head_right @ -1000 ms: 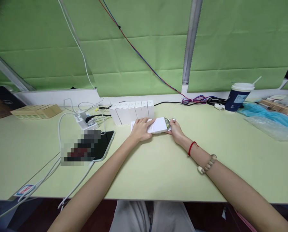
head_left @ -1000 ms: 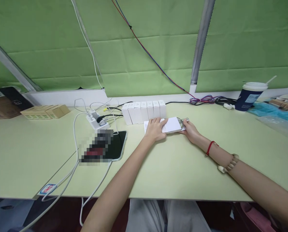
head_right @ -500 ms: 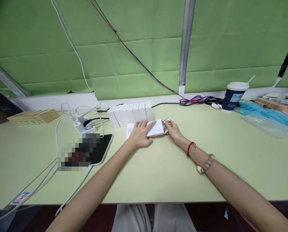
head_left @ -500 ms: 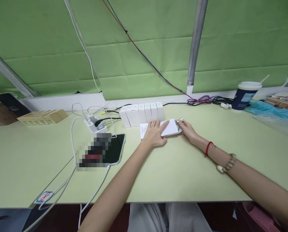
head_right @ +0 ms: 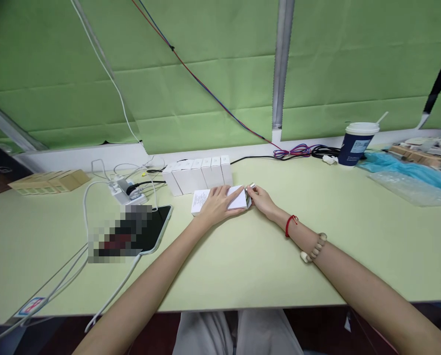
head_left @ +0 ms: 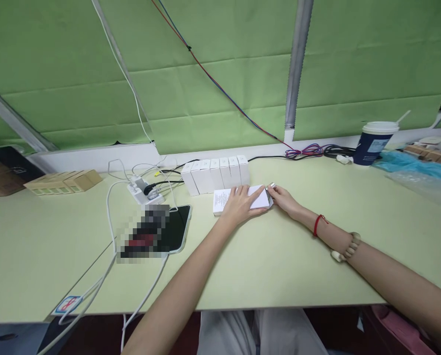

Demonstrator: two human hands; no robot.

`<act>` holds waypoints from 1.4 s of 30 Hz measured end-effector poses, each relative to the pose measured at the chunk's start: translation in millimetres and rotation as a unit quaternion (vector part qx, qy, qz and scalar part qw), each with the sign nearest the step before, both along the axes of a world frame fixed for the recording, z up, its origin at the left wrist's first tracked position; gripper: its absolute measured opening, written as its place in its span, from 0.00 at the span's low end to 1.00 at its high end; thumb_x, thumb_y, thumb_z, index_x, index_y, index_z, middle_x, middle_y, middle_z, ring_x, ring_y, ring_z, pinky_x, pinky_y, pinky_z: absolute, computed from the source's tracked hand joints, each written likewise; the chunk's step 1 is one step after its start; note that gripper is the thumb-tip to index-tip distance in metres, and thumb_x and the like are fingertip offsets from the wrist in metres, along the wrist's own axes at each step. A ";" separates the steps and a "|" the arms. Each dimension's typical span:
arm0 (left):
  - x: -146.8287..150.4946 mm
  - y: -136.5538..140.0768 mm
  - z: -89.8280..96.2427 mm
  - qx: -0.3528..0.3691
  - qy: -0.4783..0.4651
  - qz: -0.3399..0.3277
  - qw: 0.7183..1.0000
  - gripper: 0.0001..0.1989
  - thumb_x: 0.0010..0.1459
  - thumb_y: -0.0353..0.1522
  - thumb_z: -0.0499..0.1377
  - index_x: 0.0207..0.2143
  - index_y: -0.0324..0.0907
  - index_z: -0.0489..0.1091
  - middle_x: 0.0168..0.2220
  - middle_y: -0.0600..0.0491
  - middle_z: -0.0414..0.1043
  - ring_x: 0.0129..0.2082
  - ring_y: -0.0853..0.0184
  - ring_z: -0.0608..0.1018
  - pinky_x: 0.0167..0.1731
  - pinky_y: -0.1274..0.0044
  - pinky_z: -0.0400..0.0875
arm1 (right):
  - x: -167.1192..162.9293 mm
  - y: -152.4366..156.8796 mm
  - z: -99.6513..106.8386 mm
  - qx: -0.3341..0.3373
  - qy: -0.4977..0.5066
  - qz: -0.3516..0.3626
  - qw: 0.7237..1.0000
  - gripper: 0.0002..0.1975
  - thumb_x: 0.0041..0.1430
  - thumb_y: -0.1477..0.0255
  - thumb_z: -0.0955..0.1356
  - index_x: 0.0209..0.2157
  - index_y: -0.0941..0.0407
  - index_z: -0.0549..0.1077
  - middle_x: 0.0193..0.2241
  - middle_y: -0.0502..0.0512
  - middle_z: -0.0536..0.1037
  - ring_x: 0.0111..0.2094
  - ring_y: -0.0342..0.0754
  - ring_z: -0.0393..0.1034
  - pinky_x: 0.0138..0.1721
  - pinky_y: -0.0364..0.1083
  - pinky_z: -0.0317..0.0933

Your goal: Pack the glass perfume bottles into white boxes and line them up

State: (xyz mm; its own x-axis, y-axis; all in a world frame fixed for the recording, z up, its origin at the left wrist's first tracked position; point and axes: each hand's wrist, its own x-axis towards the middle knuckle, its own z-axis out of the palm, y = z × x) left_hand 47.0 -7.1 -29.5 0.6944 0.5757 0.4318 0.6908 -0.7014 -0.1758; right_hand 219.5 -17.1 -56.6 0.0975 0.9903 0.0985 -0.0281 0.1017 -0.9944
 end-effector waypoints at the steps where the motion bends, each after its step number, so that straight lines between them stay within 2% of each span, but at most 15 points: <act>1: 1.0 0.2 -0.2 0.000 0.000 0.007 1.000 0.33 0.54 0.53 0.44 0.59 0.51 0.52 0.44 0.46 0.63 0.42 0.59 0.66 0.44 0.69 0.56 | 0.2 1.1 0.0 -0.011 0.007 -0.003 1.000 0.15 0.52 0.58 0.64 0.29 0.57 0.67 0.25 0.49 0.74 0.27 0.43 0.68 0.31 0.44 0.66; 5: 1.9 1.7 -0.5 -0.005 -0.013 0.019 1.000 0.33 0.55 0.54 0.42 0.59 0.50 0.53 0.42 0.45 0.64 0.42 0.58 0.66 0.44 0.68 0.56 | 1.3 4.4 4.7 -0.061 0.088 -0.058 0.993 0.10 0.59 0.65 0.60 0.29 0.56 0.64 0.26 0.50 0.74 0.24 0.42 0.69 0.28 0.43 0.67; 10: -8.2 8.1 0.0 -0.016 -0.027 0.043 0.999 0.33 0.55 0.54 0.42 0.57 0.47 0.56 0.42 0.44 0.65 0.44 0.57 0.66 0.44 0.68 0.56 | 6.9 6.5 12.8 -0.096 0.175 -0.172 0.965 0.11 0.63 0.66 0.56 0.32 0.55 0.62 0.30 0.51 0.74 0.27 0.41 0.70 0.28 0.44 0.69; 14: -17.7 14.8 0.3 -0.030 -0.038 0.091 0.995 0.31 0.56 0.52 0.42 0.54 0.46 0.60 0.44 0.43 0.65 0.45 0.56 0.66 0.44 0.66 0.56 | 8.4 5.2 13.9 -0.085 0.156 -0.199 0.964 0.11 0.61 0.63 0.57 0.31 0.55 0.63 0.30 0.50 0.72 0.27 0.41 0.69 0.28 0.43 0.68; 19: -17.2 15.9 0.3 -0.046 -0.061 0.106 0.991 0.26 0.58 0.47 0.45 0.53 0.44 0.62 0.47 0.43 0.65 0.48 0.56 0.66 0.46 0.65 0.56 | 4.8 1.7 11.2 -0.066 0.082 -0.176 0.979 0.15 0.56 0.58 0.61 0.33 0.55 0.67 0.30 0.50 0.71 0.26 0.41 0.67 0.22 0.40 0.64; 21: -11.8 11.8 0.3 -0.032 -0.073 0.088 0.993 0.22 0.58 0.42 0.46 0.51 0.43 0.63 0.48 0.44 0.65 0.49 0.57 0.65 0.48 0.65 0.55 | 3.0 0.6 10.5 -0.040 0.053 -0.166 0.984 0.18 0.53 0.54 0.62 0.35 0.55 0.68 0.31 0.51 0.72 0.28 0.42 0.67 0.23 0.40 0.63; 23: -4.0 5.3 0.1 -0.015 -0.090 0.056 0.994 0.20 0.58 0.39 0.47 0.51 0.42 0.63 0.48 0.45 0.65 0.50 0.59 0.64 0.50 0.66 0.53 | 1.2 -0.5 10.8 0.025 0.026 -0.152 0.988 0.21 0.50 0.52 0.63 0.35 0.56 0.69 0.33 0.52 0.73 0.31 0.44 0.67 0.28 0.41 0.64; 25: 4.3 -1.8 -0.4 -0.006 -0.105 0.019 0.994 0.22 0.58 0.41 0.47 0.52 0.42 0.60 0.48 0.46 0.65 0.50 0.60 0.65 0.51 0.67 0.53 | -0.7 -2.1 12.3 0.105 0.001 -0.114 0.988 0.22 0.48 0.52 0.65 0.33 0.56 0.70 0.35 0.53 0.74 0.35 0.45 0.67 0.34 0.42 0.64; 27: 10.9 -7.5 -1.5 -0.012 -0.117 -0.009 0.993 0.27 0.56 0.44 0.49 0.55 0.41 0.55 0.49 0.46 0.65 0.50 0.60 0.65 0.51 0.68 0.53 | -2.4 -4.5 14.9 0.157 -0.024 -0.056 0.986 0.21 0.48 0.53 0.66 0.33 0.56 0.71 0.35 0.53 0.74 0.35 0.44 0.68 0.36 0.42 0.63; 29: 14.4 -10.5 -3.3 -0.030 -0.132 -0.028 0.990 0.33 0.54 0.46 0.51 0.58 0.40 0.50 0.51 0.46 0.64 0.50 0.59 0.65 0.51 0.67 0.53 | -4.0 -7.8 17.7 0.164 -0.045 -0.005 0.985 0.19 0.48 0.54 0.66 0.33 0.56 0.72 0.33 0.51 0.74 0.32 0.44 0.68 0.35 0.42 0.63; 31: 15.3 -11.1 -5.1 -0.051 -0.149 -0.034 0.987 0.37 0.52 0.48 0.53 0.58 0.40 0.47 0.52 0.45 0.64 0.50 0.59 0.66 0.52 0.67 0.52 | -5.7 -11.6 19.9 0.157 -0.068 0.015 0.985 0.18 0.48 0.55 0.66 0.32 0.57 0.72 0.31 0.51 0.74 0.30 0.43 0.67 0.32 0.42 0.62; 33: 14.6 -10.3 -6.0 -0.074 -0.162 -0.032 0.984 0.35 0.50 0.48 0.55 0.56 0.42 0.51 0.49 0.47 0.66 0.49 0.59 0.66 0.51 0.67 0.53 | -7.9 -15.5 20.9 0.166 -0.113 0.005 0.980 0.17 0.46 0.56 0.68 0.30 0.57 0.71 0.30 0.50 0.73 0.29 0.43 0.66 0.32 0.42 0.62; 35: 13.9 -9.1 -6.0 -0.095 -0.165 -0.030 0.981 0.29 0.49 0.48 0.56 0.49 0.43 0.59 0.44 0.49 0.68 0.47 0.60 0.67 0.49 0.67 0.55 | -10.9 -19.3 20.5 0.193 -0.176 -0.017 0.965 0.17 0.44 0.57 0.70 0.27 0.57 0.69 0.28 0.49 0.71 0.27 0.42 0.64 0.32 0.42 0.61; 38: 13.3 -7.0 -5.6 -0.114 -0.156 -0.048 0.980 0.22 0.49 0.49 0.57 0.40 0.43 0.64 0.38 0.51 0.68 0.43 0.61 0.68 0.46 0.69 0.58 | -16.2 -24.9 18.7 0.235 -0.246 -0.060 0.938 0.15 0.49 0.59 0.67 0.24 0.56 0.66 0.24 0.48 0.68 0.25 0.41 0.61 0.29 0.42 0.59; 42: 12.7 -3.1 -6.9 -0.121 -0.150 -0.078 0.978 0.22 0.50 0.48 0.56 0.41 0.42 0.64 0.39 0.50 0.66 0.43 0.62 0.66 0.45 0.70 0.60 | -20.6 -29.3 17.0 0.277 -0.282 -0.124 0.910 0.15 0.55 0.60 0.64 0.22 0.56 0.64 0.27 0.51 0.66 0.27 0.42 0.62 0.29 0.42 0.59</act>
State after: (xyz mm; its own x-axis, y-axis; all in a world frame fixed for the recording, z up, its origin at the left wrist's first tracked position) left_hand 59.7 -10.2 -36.4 0.6442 0.5838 0.4942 0.5675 -0.7980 0.2029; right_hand 198.9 -46.4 -39.6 0.0897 0.7278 0.6799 0.5626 0.5263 -0.6376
